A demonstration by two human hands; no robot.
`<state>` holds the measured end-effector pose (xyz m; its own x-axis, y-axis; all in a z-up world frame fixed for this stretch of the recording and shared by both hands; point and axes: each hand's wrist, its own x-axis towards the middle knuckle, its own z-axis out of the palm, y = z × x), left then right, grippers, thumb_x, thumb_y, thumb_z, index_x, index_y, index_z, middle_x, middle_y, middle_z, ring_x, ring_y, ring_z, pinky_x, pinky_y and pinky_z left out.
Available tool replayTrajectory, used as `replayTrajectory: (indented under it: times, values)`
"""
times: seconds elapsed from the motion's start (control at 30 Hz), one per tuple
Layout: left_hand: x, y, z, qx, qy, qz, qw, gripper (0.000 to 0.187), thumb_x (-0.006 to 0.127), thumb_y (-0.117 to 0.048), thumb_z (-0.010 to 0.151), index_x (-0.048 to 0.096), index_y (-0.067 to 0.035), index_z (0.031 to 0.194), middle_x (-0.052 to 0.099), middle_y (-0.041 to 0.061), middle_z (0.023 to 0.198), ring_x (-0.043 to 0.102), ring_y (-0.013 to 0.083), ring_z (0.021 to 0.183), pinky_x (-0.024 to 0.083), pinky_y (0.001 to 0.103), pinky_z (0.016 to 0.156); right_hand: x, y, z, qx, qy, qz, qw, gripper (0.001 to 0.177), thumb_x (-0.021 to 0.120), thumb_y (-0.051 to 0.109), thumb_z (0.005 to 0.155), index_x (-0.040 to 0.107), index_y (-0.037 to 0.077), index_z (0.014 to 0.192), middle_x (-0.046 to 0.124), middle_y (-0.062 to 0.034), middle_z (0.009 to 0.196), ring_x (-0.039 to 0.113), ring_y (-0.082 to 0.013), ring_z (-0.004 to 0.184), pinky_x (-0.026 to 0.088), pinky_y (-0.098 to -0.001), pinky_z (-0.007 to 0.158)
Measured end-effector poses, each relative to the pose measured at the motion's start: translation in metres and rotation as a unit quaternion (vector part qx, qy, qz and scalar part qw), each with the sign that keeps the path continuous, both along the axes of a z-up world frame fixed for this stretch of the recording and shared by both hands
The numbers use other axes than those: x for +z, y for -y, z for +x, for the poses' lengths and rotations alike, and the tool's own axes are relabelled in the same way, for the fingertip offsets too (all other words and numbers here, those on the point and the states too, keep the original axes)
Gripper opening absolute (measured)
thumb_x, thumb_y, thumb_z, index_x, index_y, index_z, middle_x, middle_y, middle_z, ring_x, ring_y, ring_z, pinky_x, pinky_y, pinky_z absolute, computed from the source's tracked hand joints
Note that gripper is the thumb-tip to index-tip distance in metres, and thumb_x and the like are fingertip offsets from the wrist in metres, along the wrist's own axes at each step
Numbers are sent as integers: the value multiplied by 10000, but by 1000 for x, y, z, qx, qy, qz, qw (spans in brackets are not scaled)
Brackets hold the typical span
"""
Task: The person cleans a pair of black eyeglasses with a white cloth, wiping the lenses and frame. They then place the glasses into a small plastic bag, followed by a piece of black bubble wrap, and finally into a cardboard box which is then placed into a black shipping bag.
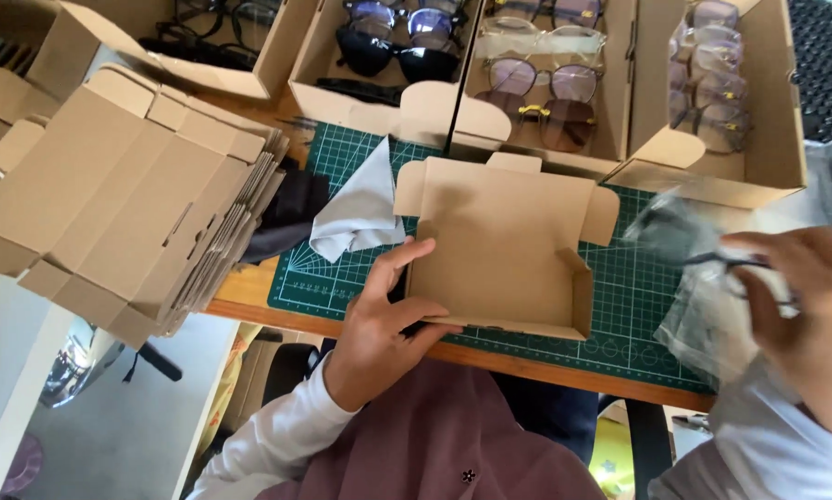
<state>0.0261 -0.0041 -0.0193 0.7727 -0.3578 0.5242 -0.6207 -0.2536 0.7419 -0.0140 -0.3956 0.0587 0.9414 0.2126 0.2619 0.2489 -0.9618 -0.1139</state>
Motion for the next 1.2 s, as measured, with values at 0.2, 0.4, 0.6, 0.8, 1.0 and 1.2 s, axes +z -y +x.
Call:
replayTrajectory:
  times: [0.2,0.4,0.6,0.8,1.0,1.2]
  values:
    - [2,3,0,-21,-18,-14,1000,91,841,-65,872,751,-58,862,380,218,1545,426,440,1494,444,551,1238,40,-80,-14,61,86,70,992,447,560,-289,1012,728,-34,1339,635,-269,1232,645,-390,1095,522,-516,1052]
    - [1,0,-1,-16,21,-8,1000,98,820,-75,906,736,-26,894,348,247,1561,391,477,1500,468,579,1241,15,-135,20,225,-8,148,963,388,658,-45,929,639,72,1298,572,-249,1332,649,-404,1185,565,-461,879]
    - [4,-2,2,-17,25,12,999,96,812,-90,920,736,-35,899,357,234,1558,433,451,1485,493,529,1215,-7,-141,34,256,-107,205,938,337,523,17,1006,594,104,1324,616,-183,1313,642,-345,1185,547,-409,901]
    - [11,-7,2,9,24,7,1000,87,806,-111,907,771,-33,923,436,256,1519,464,431,1455,450,509,1213,7,-128,9,187,8,250,950,308,599,-18,991,649,78,1279,591,-208,1388,647,-341,1283,548,-457,1092]
    - [27,-14,4,105,95,190,972,176,879,-254,815,772,-121,856,473,143,1546,375,499,1492,300,733,1203,5,-73,-33,20,34,259,965,360,618,-115,953,629,26,1283,633,-240,1407,646,-382,1337,548,-475,1107]
    - [85,10,1,7,182,328,927,1102,956,-489,765,318,-230,1626,171,202,1718,90,455,1612,167,767,1277,-18,-30,-71,-49,92,286,952,225,619,-74,1012,627,-55,1236,650,-285,1350,672,-412,1292,577,-485,1127]
